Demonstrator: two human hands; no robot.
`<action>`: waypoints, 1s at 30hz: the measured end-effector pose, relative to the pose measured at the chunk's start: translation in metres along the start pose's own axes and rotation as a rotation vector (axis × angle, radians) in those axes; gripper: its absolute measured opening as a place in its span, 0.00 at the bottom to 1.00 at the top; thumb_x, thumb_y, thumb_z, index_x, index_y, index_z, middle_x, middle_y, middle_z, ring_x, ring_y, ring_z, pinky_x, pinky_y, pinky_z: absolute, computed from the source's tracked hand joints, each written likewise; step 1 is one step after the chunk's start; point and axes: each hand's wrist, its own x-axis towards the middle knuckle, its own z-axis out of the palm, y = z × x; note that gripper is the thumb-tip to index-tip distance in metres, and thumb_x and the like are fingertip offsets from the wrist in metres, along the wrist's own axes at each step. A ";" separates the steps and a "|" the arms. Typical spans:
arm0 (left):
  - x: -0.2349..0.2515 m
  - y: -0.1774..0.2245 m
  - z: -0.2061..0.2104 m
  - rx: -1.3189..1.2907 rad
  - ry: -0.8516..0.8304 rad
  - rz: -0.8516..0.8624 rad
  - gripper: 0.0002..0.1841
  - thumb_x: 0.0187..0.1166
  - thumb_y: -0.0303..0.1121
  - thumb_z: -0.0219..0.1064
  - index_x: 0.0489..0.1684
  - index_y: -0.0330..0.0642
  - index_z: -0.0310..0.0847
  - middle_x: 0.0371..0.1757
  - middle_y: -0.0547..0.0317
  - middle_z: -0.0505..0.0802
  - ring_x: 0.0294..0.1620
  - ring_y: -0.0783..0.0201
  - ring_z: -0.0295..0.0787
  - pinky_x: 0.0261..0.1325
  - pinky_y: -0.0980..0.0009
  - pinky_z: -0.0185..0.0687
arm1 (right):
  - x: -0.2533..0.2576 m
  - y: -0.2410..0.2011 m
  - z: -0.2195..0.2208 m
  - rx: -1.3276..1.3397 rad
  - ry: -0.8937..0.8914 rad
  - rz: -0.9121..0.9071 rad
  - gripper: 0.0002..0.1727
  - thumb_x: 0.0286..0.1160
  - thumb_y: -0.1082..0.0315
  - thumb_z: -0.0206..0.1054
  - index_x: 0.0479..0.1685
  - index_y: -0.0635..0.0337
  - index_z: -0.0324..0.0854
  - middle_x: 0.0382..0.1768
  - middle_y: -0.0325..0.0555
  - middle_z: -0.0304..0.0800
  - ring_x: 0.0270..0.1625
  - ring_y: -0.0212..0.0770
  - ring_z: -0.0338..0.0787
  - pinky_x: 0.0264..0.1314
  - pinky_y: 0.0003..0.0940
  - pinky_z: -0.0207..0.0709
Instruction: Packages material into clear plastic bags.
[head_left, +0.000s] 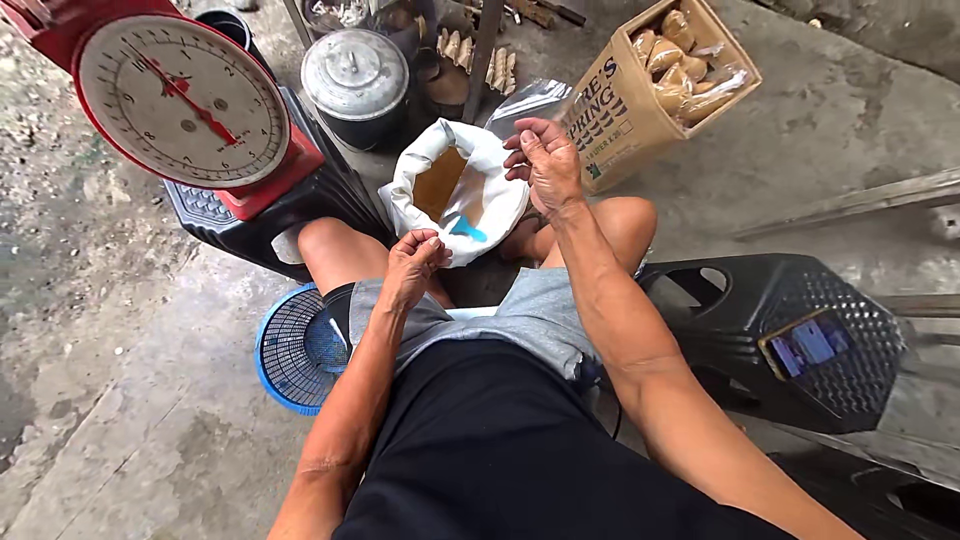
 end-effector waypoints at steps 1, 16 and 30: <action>0.001 0.003 0.002 -0.017 0.021 -0.014 0.08 0.86 0.29 0.64 0.58 0.46 0.82 0.41 0.57 0.93 0.39 0.63 0.94 0.50 0.64 0.93 | 0.000 0.001 0.000 0.015 0.020 0.001 0.14 0.92 0.70 0.53 0.66 0.64 0.78 0.44 0.47 0.92 0.37 0.40 0.93 0.37 0.36 0.90; 0.026 -0.017 0.008 -0.116 0.236 -0.168 0.10 0.85 0.24 0.63 0.59 0.38 0.79 0.45 0.53 0.93 0.40 0.61 0.94 0.46 0.64 0.94 | 0.026 0.046 0.003 0.115 0.183 0.118 0.15 0.93 0.68 0.52 0.69 0.64 0.75 0.48 0.49 0.91 0.35 0.41 0.92 0.34 0.35 0.89; 0.033 0.022 -0.023 0.338 0.263 -0.142 0.16 0.93 0.37 0.56 0.69 0.40 0.80 0.51 0.55 0.93 0.46 0.62 0.94 0.54 0.62 0.92 | 0.016 0.112 0.012 0.218 0.248 0.349 0.17 0.93 0.65 0.54 0.71 0.65 0.71 0.45 0.48 0.90 0.34 0.38 0.90 0.36 0.35 0.89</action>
